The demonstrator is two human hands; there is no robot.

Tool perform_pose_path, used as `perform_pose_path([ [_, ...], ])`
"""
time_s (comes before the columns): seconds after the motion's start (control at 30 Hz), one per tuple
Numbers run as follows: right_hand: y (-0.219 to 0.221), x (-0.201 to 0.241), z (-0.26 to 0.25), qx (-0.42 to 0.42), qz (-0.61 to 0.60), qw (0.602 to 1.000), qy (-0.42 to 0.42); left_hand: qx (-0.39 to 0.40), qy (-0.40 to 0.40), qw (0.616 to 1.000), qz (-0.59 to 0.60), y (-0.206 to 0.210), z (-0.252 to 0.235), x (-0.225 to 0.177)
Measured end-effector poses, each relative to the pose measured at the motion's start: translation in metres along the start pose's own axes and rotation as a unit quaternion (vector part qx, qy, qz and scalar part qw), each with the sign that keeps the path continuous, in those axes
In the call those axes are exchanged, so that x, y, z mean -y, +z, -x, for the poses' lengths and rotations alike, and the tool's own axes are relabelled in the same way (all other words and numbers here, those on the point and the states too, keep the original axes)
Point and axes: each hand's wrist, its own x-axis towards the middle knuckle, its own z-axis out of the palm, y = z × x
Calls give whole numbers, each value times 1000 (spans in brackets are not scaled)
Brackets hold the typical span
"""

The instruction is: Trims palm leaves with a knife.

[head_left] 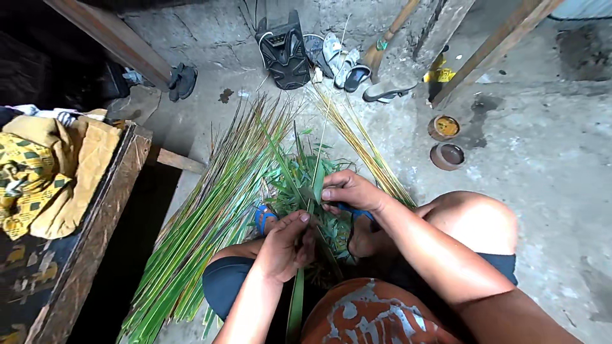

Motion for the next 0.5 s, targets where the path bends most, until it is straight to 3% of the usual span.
perform_pose_path([
  [0.33,-12,13,-45,-5,-23,999,-39,77,-17,990,119,-16,10,5],
  [0.5,-19,36,-66,-96,-70,992,-50,65,1,993,99,-21,17,8],
])
